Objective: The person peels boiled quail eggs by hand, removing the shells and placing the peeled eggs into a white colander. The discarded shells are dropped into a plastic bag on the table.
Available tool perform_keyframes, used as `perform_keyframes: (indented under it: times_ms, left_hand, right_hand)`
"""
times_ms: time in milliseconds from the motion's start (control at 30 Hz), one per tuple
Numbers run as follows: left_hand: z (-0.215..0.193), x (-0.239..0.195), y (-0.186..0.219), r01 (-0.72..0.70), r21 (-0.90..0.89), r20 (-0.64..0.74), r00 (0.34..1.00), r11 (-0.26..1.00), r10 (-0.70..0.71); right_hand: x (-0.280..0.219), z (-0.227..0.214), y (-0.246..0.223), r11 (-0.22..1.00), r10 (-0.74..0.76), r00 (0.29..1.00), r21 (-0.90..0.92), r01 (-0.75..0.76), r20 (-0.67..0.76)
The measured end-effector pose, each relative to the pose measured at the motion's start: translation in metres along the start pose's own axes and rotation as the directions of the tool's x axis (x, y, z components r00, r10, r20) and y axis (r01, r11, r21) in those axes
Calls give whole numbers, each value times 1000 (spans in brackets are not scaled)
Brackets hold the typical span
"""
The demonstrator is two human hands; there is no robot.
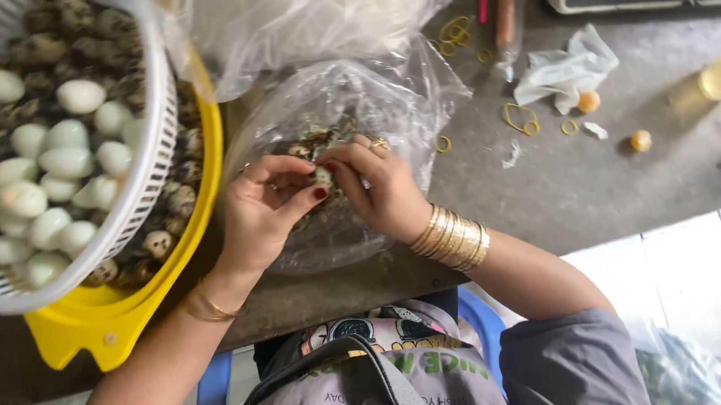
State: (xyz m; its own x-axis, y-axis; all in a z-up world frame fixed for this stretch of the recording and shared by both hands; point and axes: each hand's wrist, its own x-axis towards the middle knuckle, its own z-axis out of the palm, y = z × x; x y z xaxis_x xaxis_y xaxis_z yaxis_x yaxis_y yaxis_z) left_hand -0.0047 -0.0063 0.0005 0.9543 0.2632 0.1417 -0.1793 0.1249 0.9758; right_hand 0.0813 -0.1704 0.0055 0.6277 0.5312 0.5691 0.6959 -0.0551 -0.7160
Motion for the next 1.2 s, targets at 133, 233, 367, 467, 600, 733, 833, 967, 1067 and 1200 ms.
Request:
perform_keyframes:
  times_ms: [133, 233, 367, 467, 600, 733, 833, 967, 1067, 1200]
  left_hand:
    - [4, -1, 3, 30, -85, 28, 999, 996, -28]
    - [5, 3, 8, -3, -157, 57, 998, 988, 12]
    - [-1, 4, 3, -61, -148, 35, 997, 987, 67]
    - [-1, 3, 3, -72, -71, -6, 997, 995, 72]
    - [1, 4, 9, -92, 60, -55, 994, 994, 95]
    - [1, 1, 2, -102, 119, -60, 992, 988, 109]
    - [1, 0, 1, -117, 104, -70, 990, 988, 125]
    - [2, 0, 3, -113, 62, -56, 992, 992, 117]
    - [3, 0, 2, -98, 3, -26, 995, 995, 98]
    - [7, 0, 9, -17, -195, 33, 999, 981, 23]
  right_hand:
    - [2, -4, 3, 998, 53, 998, 38, -53, -17]
    - [8, -13, 7, 998, 65, 997, 18, -64, -42]
    - [14, -15, 5, 999, 6, 1000, -38, -7, -26]
    - [12, -12, -6, 999, 29, 999, -27, -30, -37]
    - [6, -9, -15, 992, 122, 992, 17, -123, 37]
    - [6, -5, -13, 1000, 15, 996, 18, -17, 86]
    - [8, -4, -18, 1000, -9, 998, -14, 9, 62]
    - [6, -3, -17, 996, 35, 997, -79, -30, 66]
    - [3, -5, -13, 996, 75, 996, -60, -72, 49]
    - [5, -8, -7, 992, 117, 993, 49, -117, -1]
